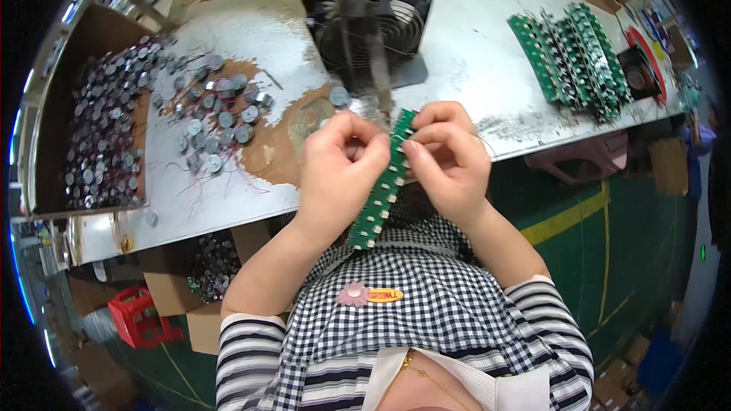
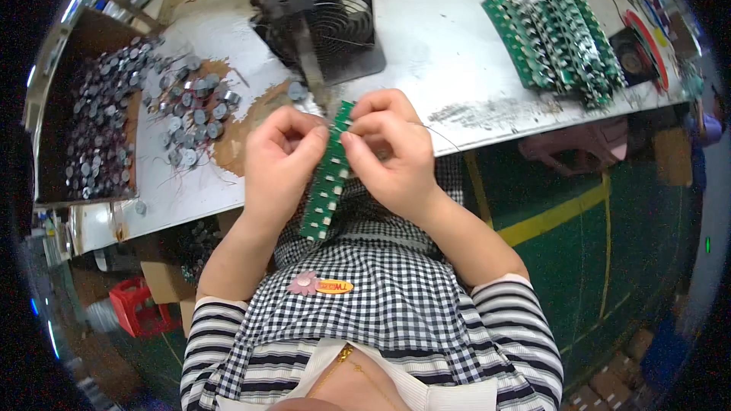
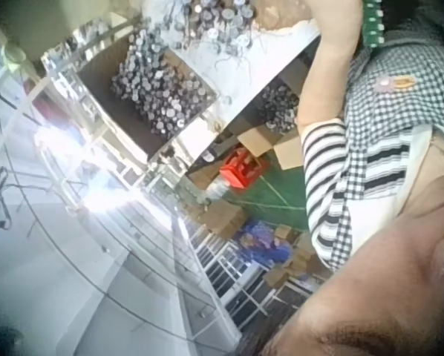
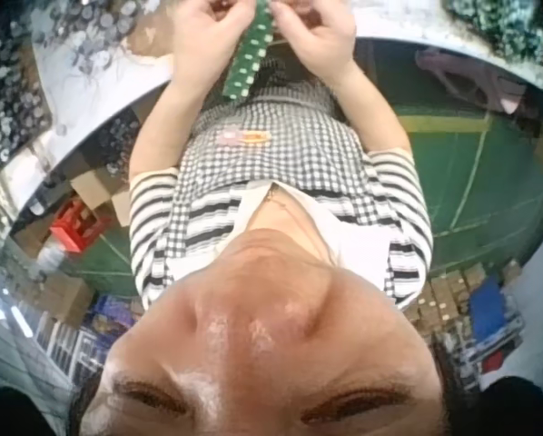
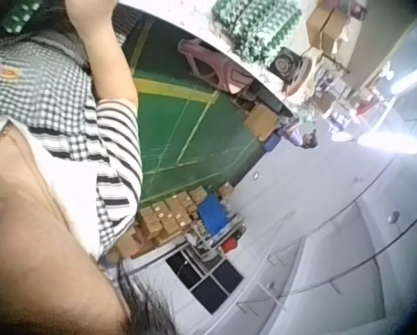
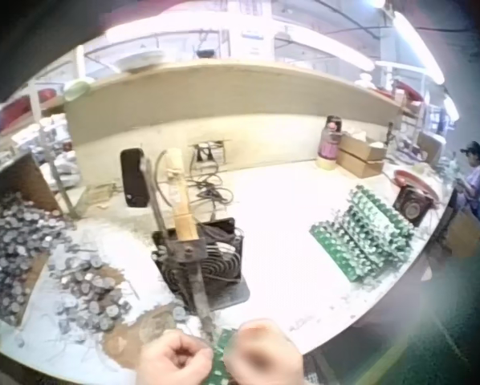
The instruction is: The person assembles electronic components by taking circuit boards, inserting the wires of small round motors into the ports along each board by hand, and placing the finished boards onto a stack.
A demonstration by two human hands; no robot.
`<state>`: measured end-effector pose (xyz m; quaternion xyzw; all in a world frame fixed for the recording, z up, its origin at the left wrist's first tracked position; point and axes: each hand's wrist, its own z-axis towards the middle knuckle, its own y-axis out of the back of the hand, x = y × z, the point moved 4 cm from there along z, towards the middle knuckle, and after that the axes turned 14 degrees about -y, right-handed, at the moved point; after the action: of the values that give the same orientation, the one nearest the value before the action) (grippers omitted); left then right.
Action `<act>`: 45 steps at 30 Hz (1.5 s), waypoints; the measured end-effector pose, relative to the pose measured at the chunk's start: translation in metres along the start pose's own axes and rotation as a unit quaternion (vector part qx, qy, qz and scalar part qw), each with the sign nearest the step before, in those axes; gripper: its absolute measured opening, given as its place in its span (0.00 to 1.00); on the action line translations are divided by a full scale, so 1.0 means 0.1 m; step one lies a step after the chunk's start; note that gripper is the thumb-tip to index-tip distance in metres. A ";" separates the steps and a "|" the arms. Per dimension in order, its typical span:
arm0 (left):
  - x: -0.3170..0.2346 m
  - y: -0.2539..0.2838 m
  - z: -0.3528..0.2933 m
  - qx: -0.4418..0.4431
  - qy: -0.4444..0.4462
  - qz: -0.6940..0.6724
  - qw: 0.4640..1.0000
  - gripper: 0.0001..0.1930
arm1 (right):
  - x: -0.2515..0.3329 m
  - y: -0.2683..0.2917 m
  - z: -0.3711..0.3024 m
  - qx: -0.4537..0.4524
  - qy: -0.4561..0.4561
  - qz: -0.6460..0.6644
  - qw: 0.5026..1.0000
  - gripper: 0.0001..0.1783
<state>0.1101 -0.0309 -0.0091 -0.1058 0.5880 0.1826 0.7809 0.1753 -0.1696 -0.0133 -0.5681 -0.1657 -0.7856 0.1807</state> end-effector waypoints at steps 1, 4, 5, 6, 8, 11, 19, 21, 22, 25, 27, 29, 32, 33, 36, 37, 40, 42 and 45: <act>-0.02 0.02 0.03 0.011 0.022 0.035 0.999 0.04 | -0.02 0.00 0.00 0.002 -0.008 0.007 1.000 0.04; -0.13 0.21 0.20 0.089 0.002 0.125 0.988 0.07 | -0.10 0.05 0.00 -0.023 -0.044 0.016 0.999 0.04; -0.23 0.33 0.26 0.068 -0.059 0.194 0.977 0.09 | -0.09 0.07 0.00 -0.026 -0.053 0.023 0.998 0.04; -0.32 0.47 0.31 -0.002 -0.153 0.208 0.966 0.11 | -0.11 0.08 -0.01 -0.026 -0.047 0.014 0.998 0.03; -0.38 0.87 0.47 -0.098 -0.196 0.329 0.919 0.11 | -0.13 0.10 -0.01 -0.034 -0.049 0.020 0.998 0.03; -0.38 1.41 0.69 -0.153 -0.179 0.461 0.856 0.10 | -0.16 0.08 0.01 -0.030 -0.040 0.029 0.998 0.03; 0.41 2.08 1.32 -0.068 -0.009 0.453 0.889 0.19 | -0.21 0.06 0.04 -0.016 -0.018 0.029 0.999 0.04; 0.50 2.00 1.31 -0.174 -0.004 0.188 0.967 0.14 | -0.20 0.07 0.06 -0.017 -0.011 0.023 1.000 0.04; 0.45 1.90 1.29 -0.177 -0.029 0.190 0.965 0.12 | -0.19 0.07 0.06 -0.017 -0.014 0.024 0.999 0.04; 0.36 1.82 1.30 -0.147 -0.066 0.301 0.940 0.13 | -0.19 0.06 0.06 -0.018 -0.016 0.022 0.999 0.04; 0.25 1.80 1.26 -0.160 -0.076 0.294 0.939 0.13 | -0.19 0.06 0.05 -0.018 -0.015 0.020 1.000 0.04; 0.24 1.80 1.21 -0.193 -0.031 0.024 0.980 0.11 | -0.21 0.07 0.04 -0.016 -0.017 0.021 0.999 0.04; 0.13 1.76 1.13 -0.207 -0.021 -0.032 0.978 0.09 | -0.21 0.08 0.04 -0.016 -0.021 0.015 1.000 0.04; 0.10 1.75 1.12 -0.184 -0.026 -0.037 0.982 0.09 | -0.21 0.08 0.04 -0.017 -0.022 0.016 0.999 0.04; -0.09 1.81 1.09 -0.188 -0.124 0.195 0.955 0.09 | -0.19 0.07 0.03 -0.012 -0.013 0.013 1.000 0.04; -0.26 1.77 1.08 -0.210 -0.259 0.284 0.899 0.10 | -0.19 0.07 0.03 -0.013 -0.014 0.012 1.000 0.04; -0.65 1.65 0.91 -0.256 -0.454 0.341 0.782 0.12 | -0.18 0.06 0.02 -0.015 -0.011 0.012 1.000 0.04; -0.77 1.56 0.85 -0.288 -0.489 0.224 0.792 0.11 | -0.19 0.07 0.02 -0.018 -0.009 0.011 1.000 0.04; -0.83 1.47 0.67 -0.342 -0.427 0.081 0.833 0.12 | -0.21 0.09 0.01 -0.010 -0.017 0.041 0.999 0.04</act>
<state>0.0887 0.1151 0.0963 -0.2295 0.1030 0.4616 0.8507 0.1862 -0.1746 -0.0321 -0.5896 -0.1375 -0.7693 0.2041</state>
